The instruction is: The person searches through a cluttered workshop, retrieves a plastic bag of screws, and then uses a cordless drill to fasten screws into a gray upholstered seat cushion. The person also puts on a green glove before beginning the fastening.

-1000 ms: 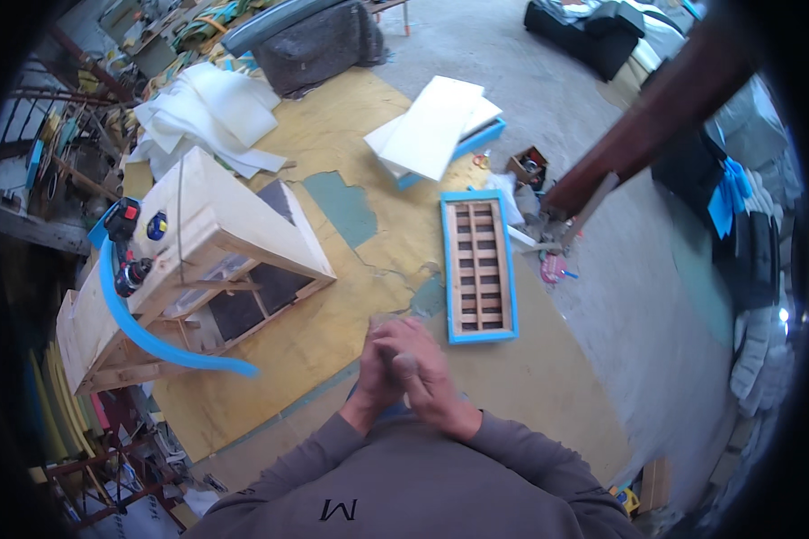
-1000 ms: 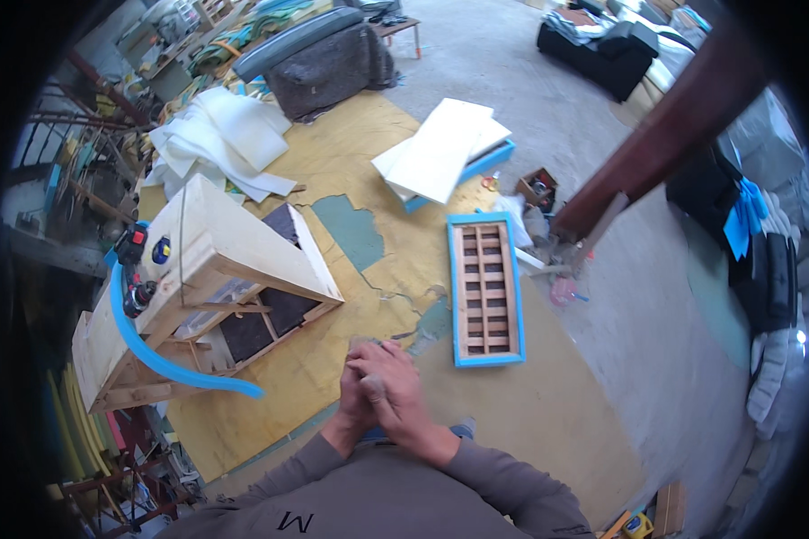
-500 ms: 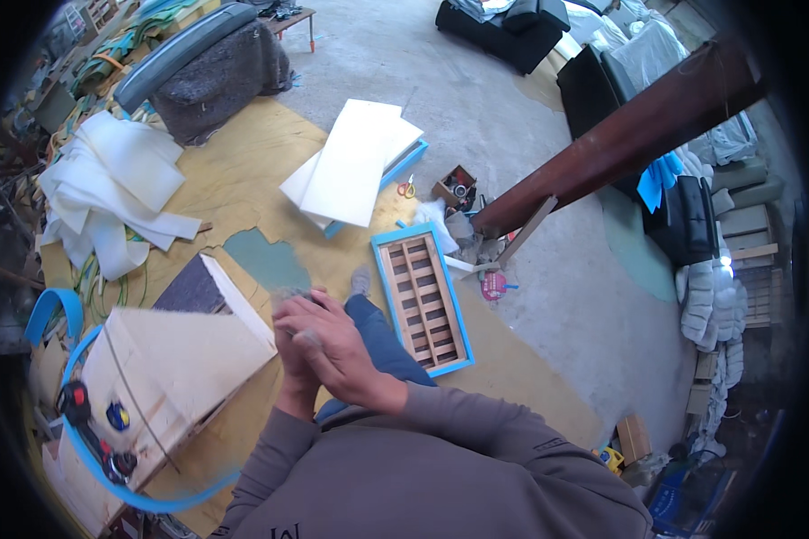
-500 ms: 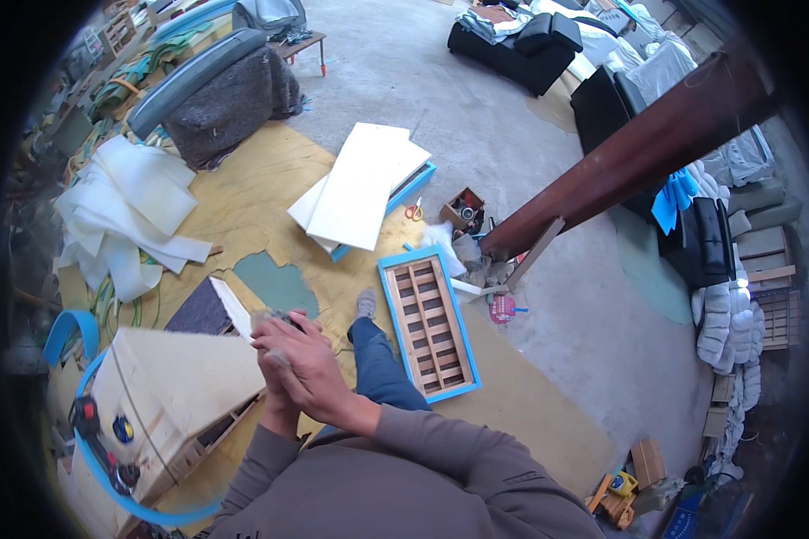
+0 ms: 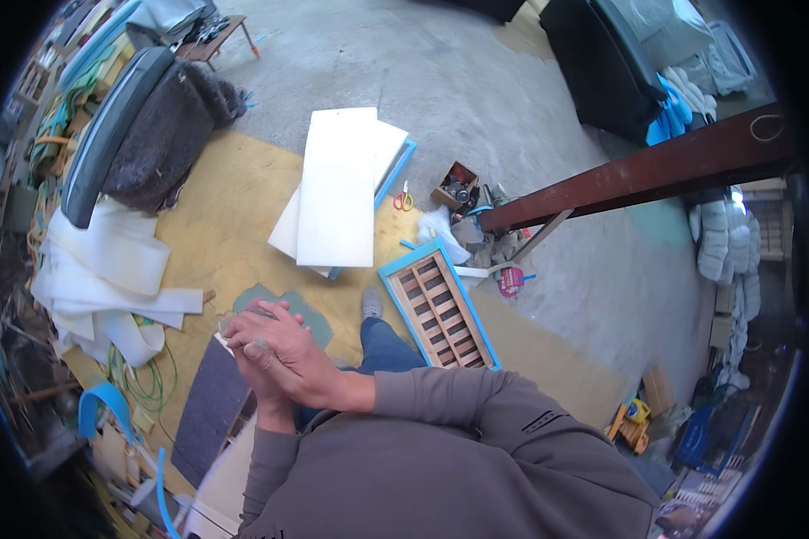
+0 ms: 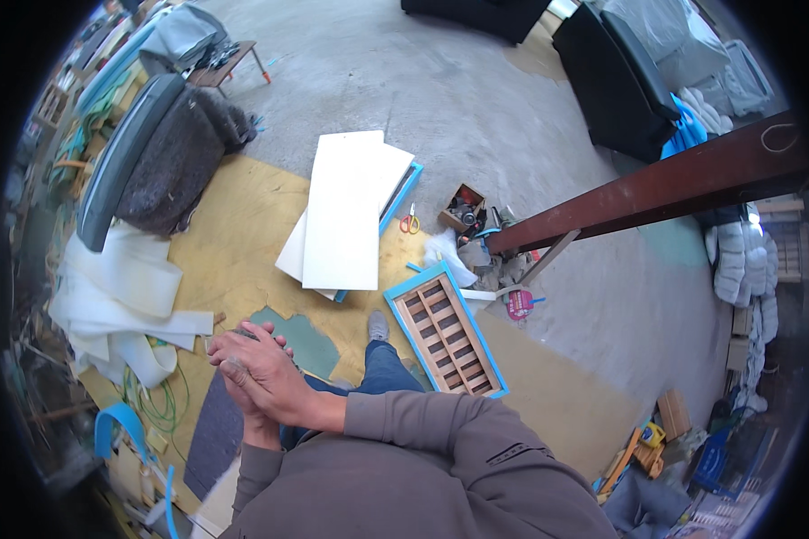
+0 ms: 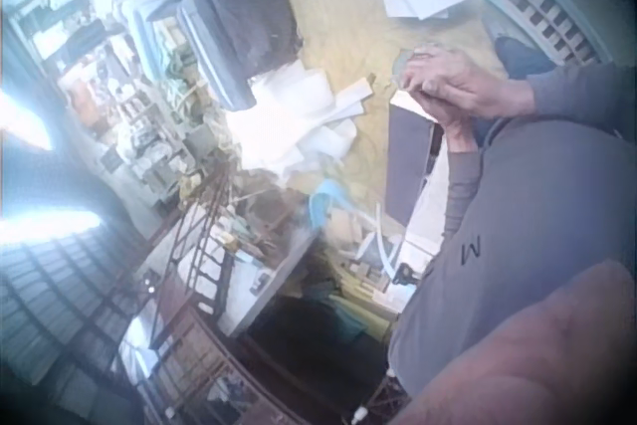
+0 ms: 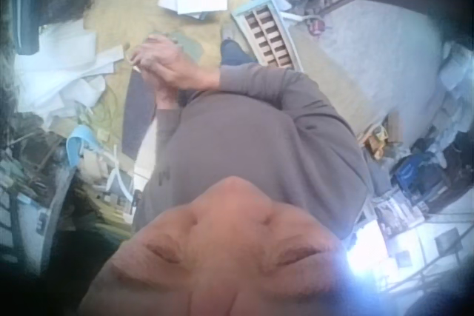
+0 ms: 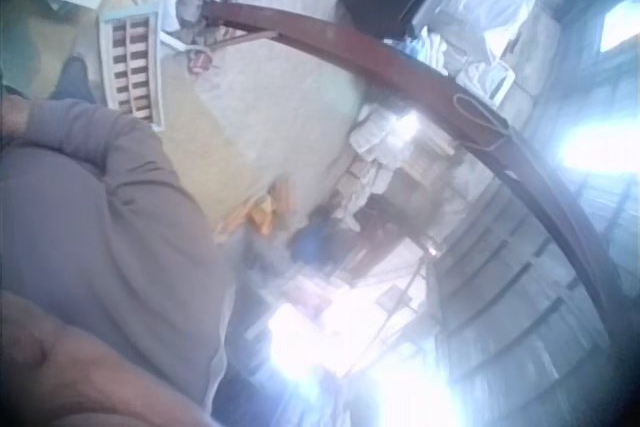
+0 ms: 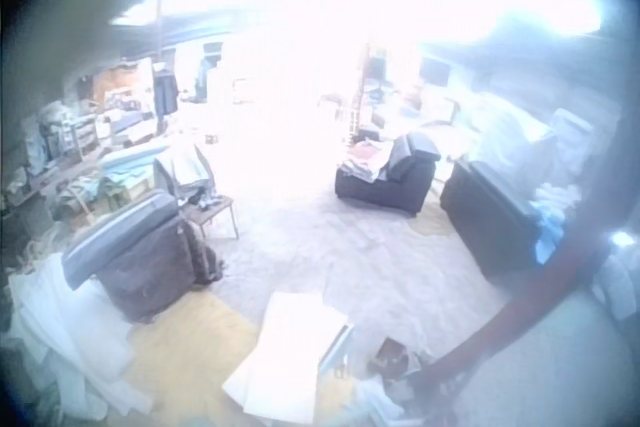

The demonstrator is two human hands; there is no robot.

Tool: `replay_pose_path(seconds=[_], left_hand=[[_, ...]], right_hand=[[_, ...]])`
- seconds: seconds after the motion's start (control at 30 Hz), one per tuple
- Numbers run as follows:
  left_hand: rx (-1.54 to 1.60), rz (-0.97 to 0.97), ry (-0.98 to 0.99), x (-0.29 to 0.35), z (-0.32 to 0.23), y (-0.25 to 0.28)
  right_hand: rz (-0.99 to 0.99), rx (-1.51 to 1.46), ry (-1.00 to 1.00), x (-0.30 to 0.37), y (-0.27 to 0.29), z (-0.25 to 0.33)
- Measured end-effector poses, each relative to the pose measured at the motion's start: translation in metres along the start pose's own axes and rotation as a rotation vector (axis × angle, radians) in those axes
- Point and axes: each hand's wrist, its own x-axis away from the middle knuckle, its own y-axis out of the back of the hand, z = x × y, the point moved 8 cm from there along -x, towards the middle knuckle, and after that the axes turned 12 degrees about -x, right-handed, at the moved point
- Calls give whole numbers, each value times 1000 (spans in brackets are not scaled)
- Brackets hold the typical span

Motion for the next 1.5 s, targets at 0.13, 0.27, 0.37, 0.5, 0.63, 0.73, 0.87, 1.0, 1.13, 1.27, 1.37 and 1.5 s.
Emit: replay_pose_path(seconds=[0.13, 0.27, 0.37, 0.5, 0.63, 0.73, 0.87, 1.0, 1.13, 1.27, 1.37, 1.5], left_hand=[[-8, -5, 47, -77, -4, 44], [577, 82, 229, -153, 8, 104], [799, 262, 333, -213, -5, 124], [-50, 286, 145, -296, -101, 143], [53, 33, 242, -364, -220, 172], [-17, 117, 223, -393, -294, 185], [40, 113, 180, -436, -344, 211], [33, 53, 149, -492, -368, 231], [1, 5, 168, -559, -389, 254], [-37, -14, 175, -642, -404, 264], [-92, -87, 148, -723, -422, 270], [-214, -188, 263, -803, -426, 276]], right_hand=[[-18, 135, 29, -57, 11, -17], [-114, 181, 39, -125, 20, -49], [-135, 218, 25, -180, 13, -88], [-245, 264, -41, -273, -3, -154], [-407, 45, -264, -367, -29, -197], [-500, -161, -319, -436, -37, -217], [-476, -341, -343, -515, -49, -255], [-408, -237, -373, -580, -55, -292], [-373, -251, -402, -648, -44, -335], [-308, -266, -406, -726, -13, -379], [-293, -272, -493, -790, 13, -409], [-250, -323, -520, -869, 57, -421]])
